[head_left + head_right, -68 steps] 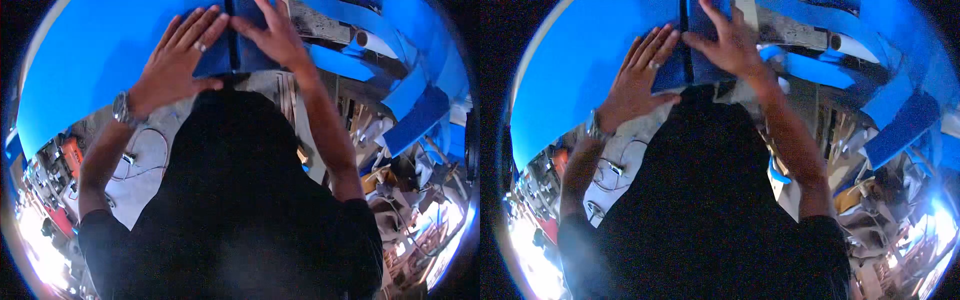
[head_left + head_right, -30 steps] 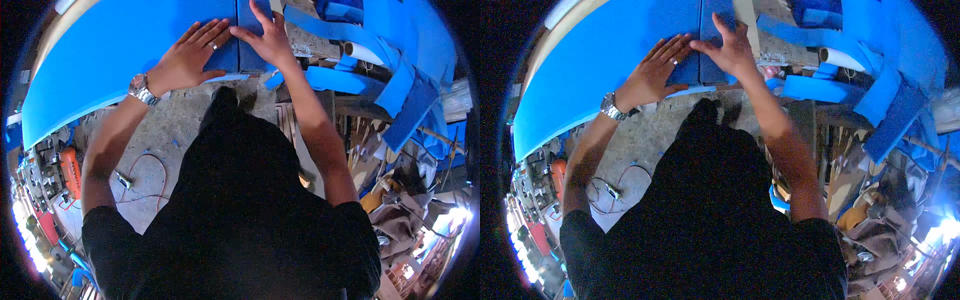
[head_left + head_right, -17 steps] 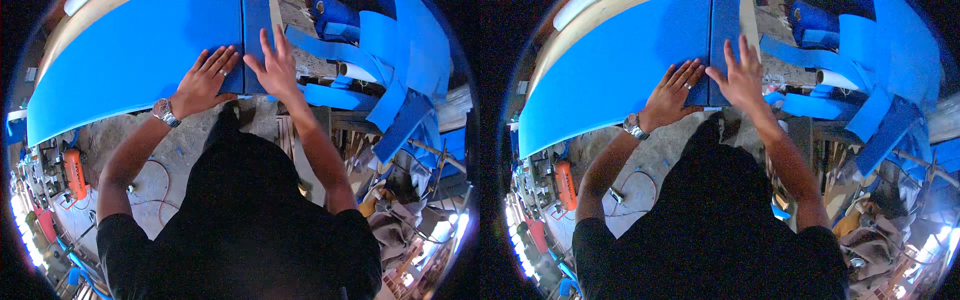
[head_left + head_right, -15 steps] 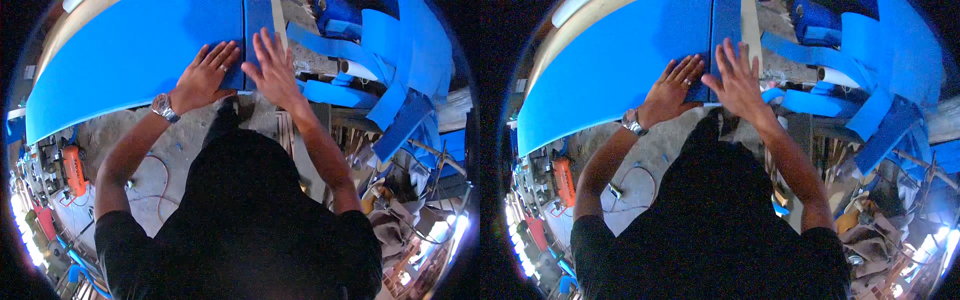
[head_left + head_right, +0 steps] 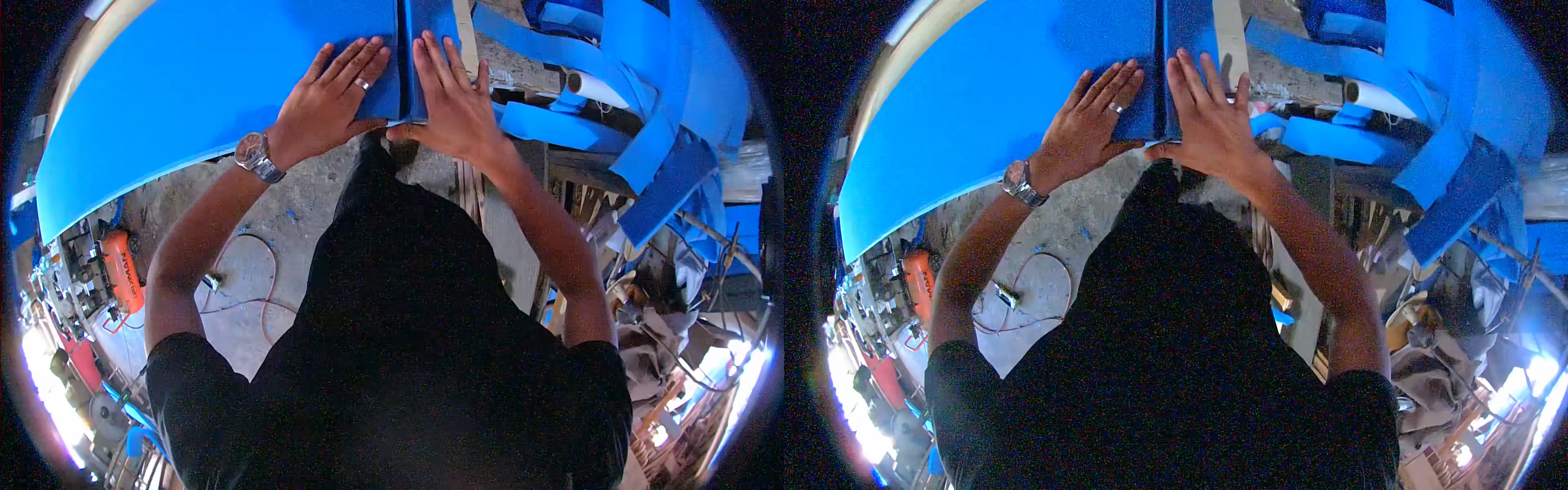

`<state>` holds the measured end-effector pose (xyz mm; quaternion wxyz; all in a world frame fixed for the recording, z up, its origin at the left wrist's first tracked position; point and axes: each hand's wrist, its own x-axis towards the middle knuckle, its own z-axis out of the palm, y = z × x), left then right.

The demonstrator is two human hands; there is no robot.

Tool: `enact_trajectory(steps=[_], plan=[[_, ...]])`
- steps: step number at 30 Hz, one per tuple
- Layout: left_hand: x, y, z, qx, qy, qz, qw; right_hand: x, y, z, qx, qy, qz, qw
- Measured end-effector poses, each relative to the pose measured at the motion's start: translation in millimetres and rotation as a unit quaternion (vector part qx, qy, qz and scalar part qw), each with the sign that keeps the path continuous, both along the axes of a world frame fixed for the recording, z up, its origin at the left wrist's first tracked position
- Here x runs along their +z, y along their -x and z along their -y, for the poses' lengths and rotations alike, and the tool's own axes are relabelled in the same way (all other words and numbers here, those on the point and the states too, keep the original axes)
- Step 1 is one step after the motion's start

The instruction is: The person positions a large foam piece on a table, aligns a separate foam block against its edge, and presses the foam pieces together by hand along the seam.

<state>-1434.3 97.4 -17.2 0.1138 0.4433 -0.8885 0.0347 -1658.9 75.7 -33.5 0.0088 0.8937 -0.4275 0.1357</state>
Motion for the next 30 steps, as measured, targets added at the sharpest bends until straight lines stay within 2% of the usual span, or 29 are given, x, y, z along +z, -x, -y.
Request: enact_trajectory(steps=[16,26,30], plan=[[1.8,11.1,-3.2,0.025,-0.002,-0.004,1.0,0.5,-9.8,-0.1,0.003,0.018,-0.017,1.0],[-2.1,21.1,-10.4,0.054,-0.01,-0.004,0.998,0.2,-13.9,-4.1,-0.006,-0.009,-0.026,1.0],[-0.5,22.5,-6.3,0.033,-0.014,-0.097,0.995,4.8,-17.5,-1.6,-0.027,-0.003,-0.107,0.994]])
